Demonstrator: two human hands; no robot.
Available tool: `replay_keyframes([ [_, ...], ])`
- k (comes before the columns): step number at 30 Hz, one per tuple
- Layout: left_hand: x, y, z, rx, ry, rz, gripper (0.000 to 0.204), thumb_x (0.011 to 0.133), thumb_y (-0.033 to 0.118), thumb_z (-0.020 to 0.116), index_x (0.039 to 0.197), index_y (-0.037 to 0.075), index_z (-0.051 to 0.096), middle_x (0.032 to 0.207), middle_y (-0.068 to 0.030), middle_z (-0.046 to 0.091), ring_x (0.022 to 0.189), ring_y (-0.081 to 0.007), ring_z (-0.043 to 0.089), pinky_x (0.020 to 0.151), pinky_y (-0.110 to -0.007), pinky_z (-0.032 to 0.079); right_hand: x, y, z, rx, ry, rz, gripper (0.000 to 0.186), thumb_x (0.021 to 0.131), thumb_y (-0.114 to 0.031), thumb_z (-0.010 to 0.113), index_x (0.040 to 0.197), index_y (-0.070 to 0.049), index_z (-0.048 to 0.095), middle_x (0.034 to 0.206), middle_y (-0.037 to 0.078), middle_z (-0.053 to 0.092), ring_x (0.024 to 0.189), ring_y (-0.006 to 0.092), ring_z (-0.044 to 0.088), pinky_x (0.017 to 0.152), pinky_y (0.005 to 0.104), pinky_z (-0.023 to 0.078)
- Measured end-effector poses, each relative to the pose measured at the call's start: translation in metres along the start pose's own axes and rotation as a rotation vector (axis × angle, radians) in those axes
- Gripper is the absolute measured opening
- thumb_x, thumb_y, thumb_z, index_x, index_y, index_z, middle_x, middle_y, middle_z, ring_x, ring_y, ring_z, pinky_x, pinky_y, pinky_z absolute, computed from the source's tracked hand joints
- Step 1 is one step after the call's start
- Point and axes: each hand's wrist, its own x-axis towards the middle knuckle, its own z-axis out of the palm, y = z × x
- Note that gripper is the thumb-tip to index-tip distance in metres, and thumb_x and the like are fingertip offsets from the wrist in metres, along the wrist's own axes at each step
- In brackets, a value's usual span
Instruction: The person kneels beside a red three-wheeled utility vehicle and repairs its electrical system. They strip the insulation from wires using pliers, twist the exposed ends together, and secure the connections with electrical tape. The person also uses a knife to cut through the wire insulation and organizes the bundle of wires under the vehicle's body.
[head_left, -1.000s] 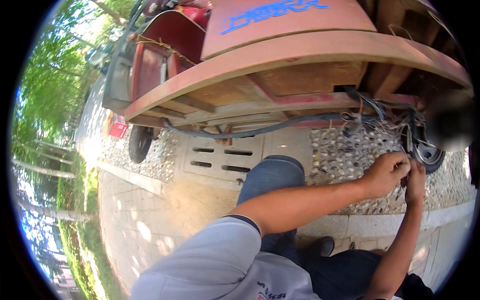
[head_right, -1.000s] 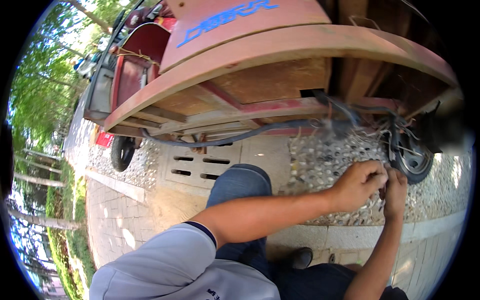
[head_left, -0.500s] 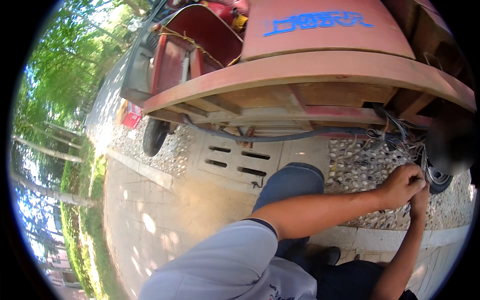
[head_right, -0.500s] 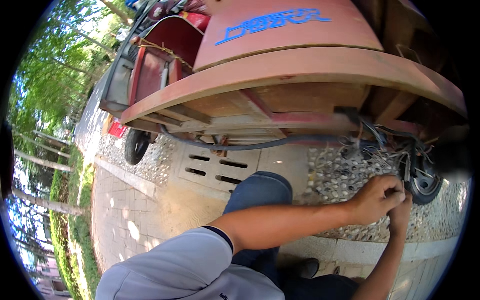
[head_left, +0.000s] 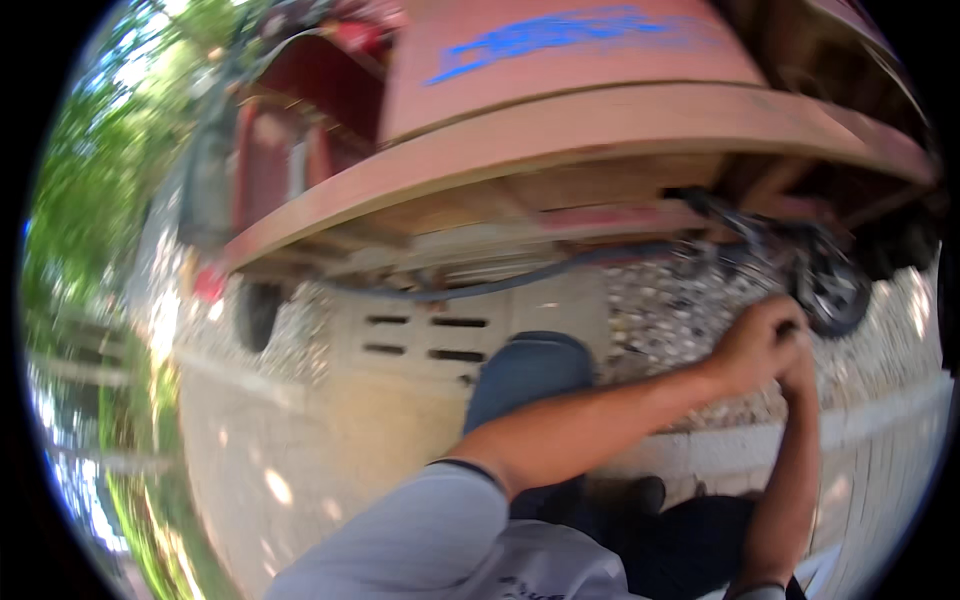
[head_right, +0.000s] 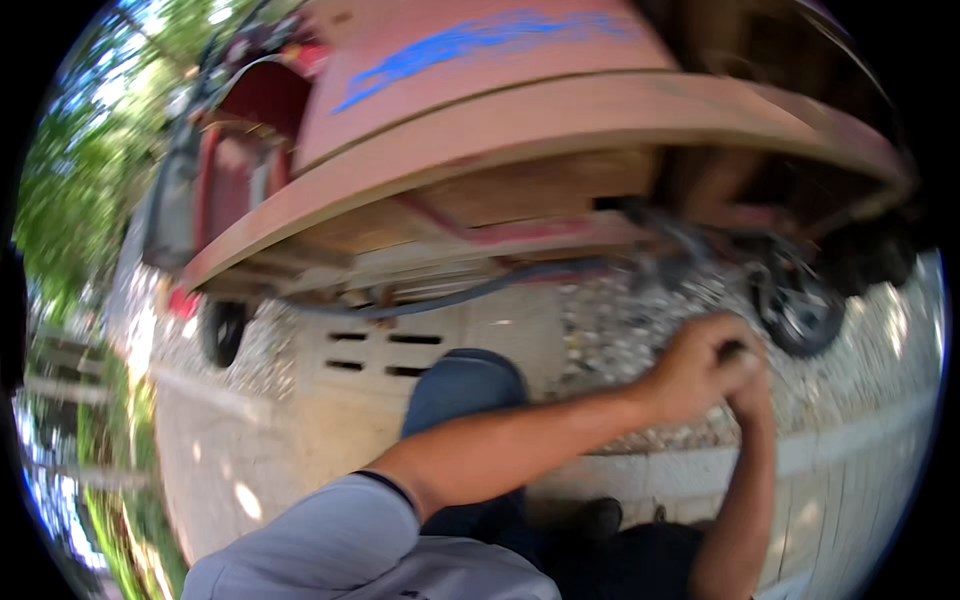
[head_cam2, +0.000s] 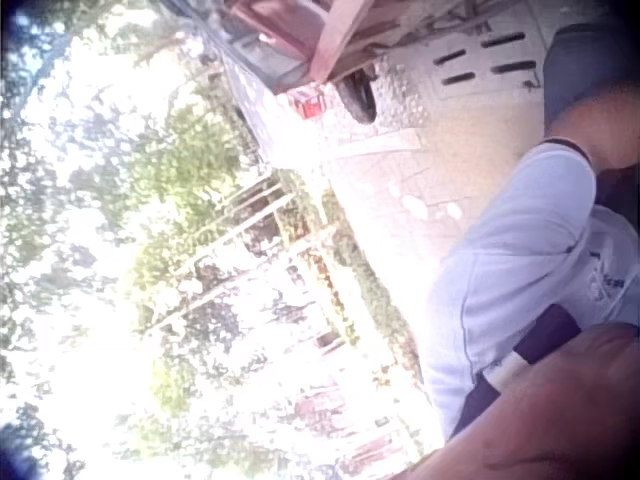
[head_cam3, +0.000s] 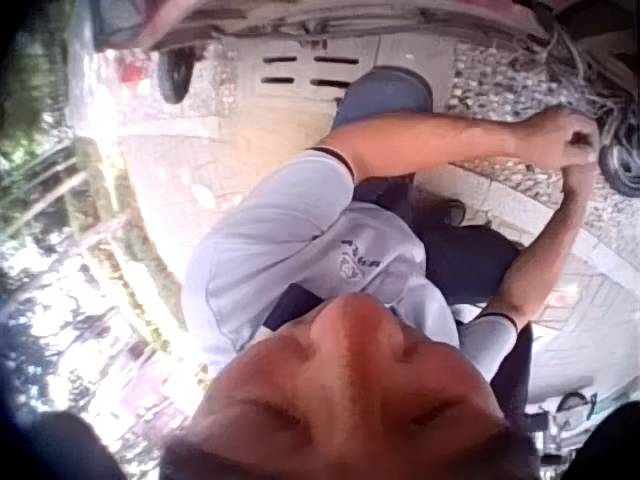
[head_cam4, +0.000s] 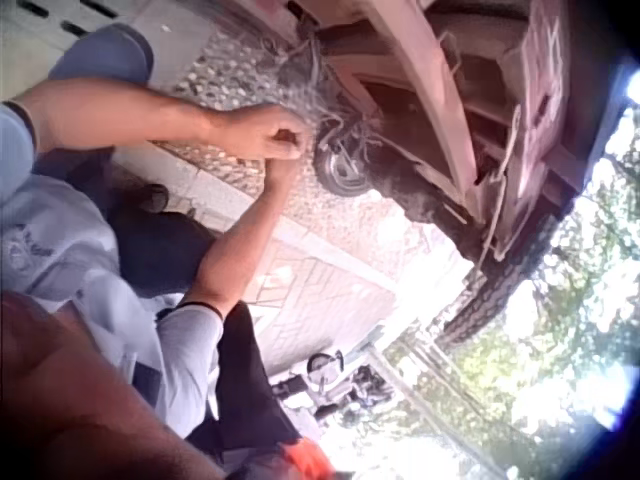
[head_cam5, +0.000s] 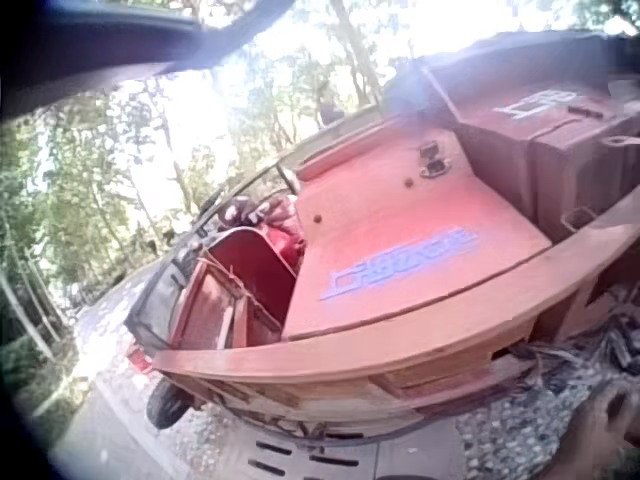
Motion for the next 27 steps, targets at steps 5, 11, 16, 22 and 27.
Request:
replay_keyframes([
  [5,-0.003,0.027,-0.02,0.058,-0.056,-0.203,0.006,0.097,0.007,0.064,0.099,0.003,0.068,0.09,-0.0015,0.067,0.081,-0.0088,0.062,0.074,-0.027,0.052,0.028,-0.074,0.022,-0.031,0.064,0.171,0.038,0.072,-0.028,0.077,0.09,0.006,0.074,0.087,0.027,0.073,0.084,0.0406,0.073,0.076,0.0477,0.056],
  [11,-0.008,0.025,-0.013,0.07,-0.07,-0.281,0.004,0.096,0.002,0.064,0.099,0.001,0.065,0.093,-0.002,0.065,0.077,-0.0082,0.061,0.069,-0.024,0.048,0.034,-0.092,0.025,-0.212,0.005,0.248,0.03,0.073,-0.027,0.072,0.084,0.001,0.075,0.088,0.027,0.072,0.087,0.0429,0.071,0.079,0.0488,0.056],
  [16,-0.009,0.02,-0.019,0.133,-0.017,-0.27,0.004,0.098,0.005,0.063,0.1,0.003,0.064,0.091,-0.0025,0.065,0.073,-0.0084,0.059,0.066,-0.024,0.045,0.028,-0.097,0.025,-0.165,0.019,0.261,0.03,0.077,-0.028,0.067,0.081,0.001,0.075,0.086,0.027,0.071,0.087,0.0444,0.07,0.078,0.0497,0.056],
  [22,-0.01,0.009,-0.013,0.219,-0.039,-0.206,0.008,0.096,0.001,0.065,0.104,0.0,0.065,0.096,-0.0015,0.065,0.074,-0.0053,0.056,0.064,-0.021,0.045,0.028,-0.089,0.021,-0.153,-0.021,0.161,0.029,0.078,-0.027,0.066,0.08,0.001,0.073,0.086,0.028,0.07,0.087,0.0455,0.069,0.078,0.0506,0.056],
  [27,-0.007,0.007,0.007,0.208,-0.09,-0.246,0.009,0.095,-0.001,0.065,0.104,-0.001,0.065,0.096,-0.0004,0.062,0.08,-0.0056,0.056,0.069,-0.022,0.045,0.019,-0.08,0.003,-0.171,-0.071,0.205,0.029,0.079,-0.026,0.067,0.083,0.002,0.073,0.089,0.028,0.071,0.089,0.0455,0.069,0.079,0.0507,0.056],
])
